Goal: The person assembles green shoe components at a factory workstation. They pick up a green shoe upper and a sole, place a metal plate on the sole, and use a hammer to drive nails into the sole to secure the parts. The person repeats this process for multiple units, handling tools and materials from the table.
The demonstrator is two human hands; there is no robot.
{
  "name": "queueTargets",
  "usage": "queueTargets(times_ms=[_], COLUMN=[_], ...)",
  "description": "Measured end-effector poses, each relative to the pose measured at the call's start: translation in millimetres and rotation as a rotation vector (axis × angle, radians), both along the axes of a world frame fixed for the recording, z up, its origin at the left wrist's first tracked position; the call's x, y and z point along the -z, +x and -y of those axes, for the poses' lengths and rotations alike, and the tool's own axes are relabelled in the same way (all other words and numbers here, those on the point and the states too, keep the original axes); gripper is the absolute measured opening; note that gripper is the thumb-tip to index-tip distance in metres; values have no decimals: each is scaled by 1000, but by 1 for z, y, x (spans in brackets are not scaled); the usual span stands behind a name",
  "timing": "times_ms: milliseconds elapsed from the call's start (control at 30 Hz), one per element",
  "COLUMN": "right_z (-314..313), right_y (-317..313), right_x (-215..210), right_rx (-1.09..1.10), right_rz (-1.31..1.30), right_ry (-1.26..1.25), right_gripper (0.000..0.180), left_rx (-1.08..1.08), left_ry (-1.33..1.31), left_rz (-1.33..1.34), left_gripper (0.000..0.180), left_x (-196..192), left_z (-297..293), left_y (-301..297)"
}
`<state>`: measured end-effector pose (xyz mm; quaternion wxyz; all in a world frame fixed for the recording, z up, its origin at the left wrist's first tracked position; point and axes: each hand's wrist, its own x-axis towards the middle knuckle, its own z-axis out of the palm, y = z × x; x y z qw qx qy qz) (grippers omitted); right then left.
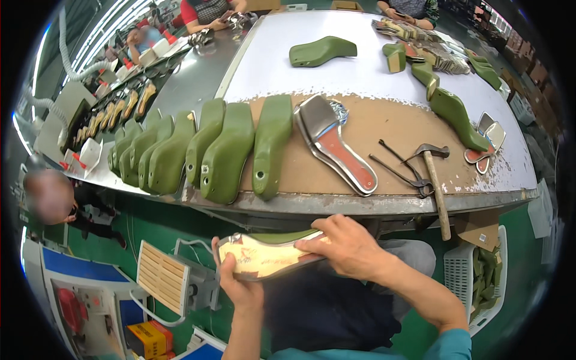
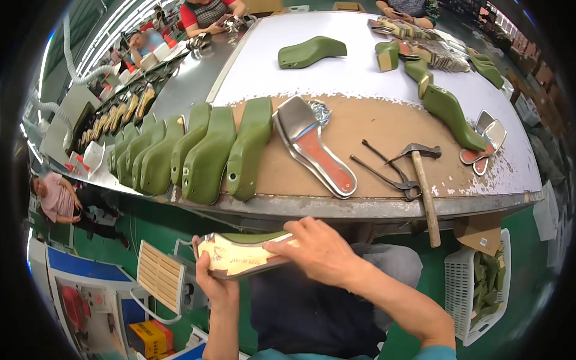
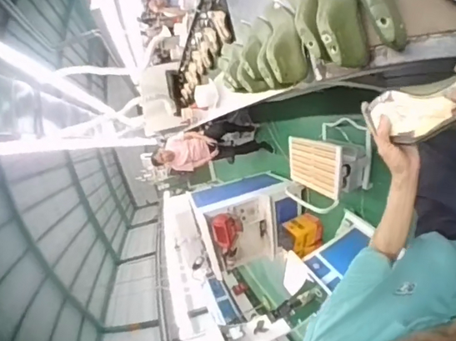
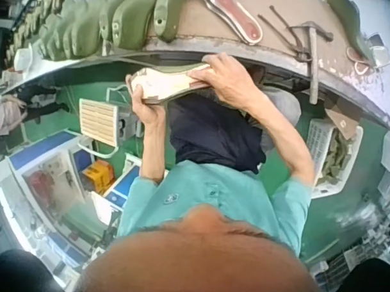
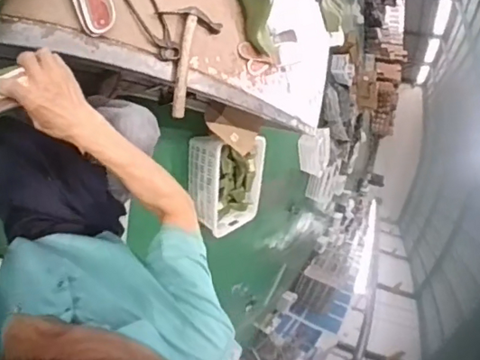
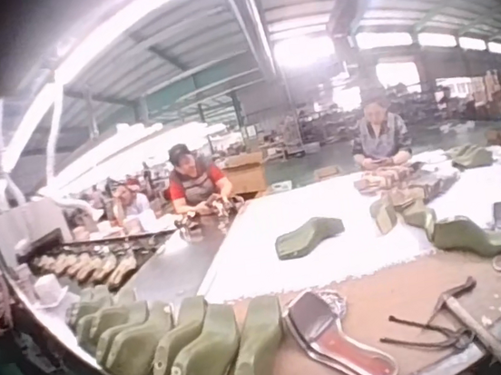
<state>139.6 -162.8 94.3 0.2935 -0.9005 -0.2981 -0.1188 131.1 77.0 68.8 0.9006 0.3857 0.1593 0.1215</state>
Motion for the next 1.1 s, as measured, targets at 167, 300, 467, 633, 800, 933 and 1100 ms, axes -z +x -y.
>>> queueTargets(times_ms=[167,300,467,633,800,933,1100], right_z=[-1,-4,-2,1,1,7,5], right_y=[-2,1,-8,-6,-5,-7,-1], right_x=[7,1,-12,1,1,1,3], right_rx=[47,27,67,19,26,50,63], right_rz=[48,22,2,-68,-39,-88,45], right_ry=[-10,-31,20,45,58,-2,65], right_gripper=[53,48,53,53,63,73,44], left_rx=[36,889,745,822,846,848,386], left_ry=[1703,1829,1903,1973,1885,1626,2130], left_rz=[445,326,401,705,980,1159,543], left_gripper=[51,55,71,76,76,55,25], left_x=[-58,-87,-41,-25,-4,-19,-16], left_z=[-12,102,170,192,210,223,205], left_y=[40,105,129,117,139,200,263])
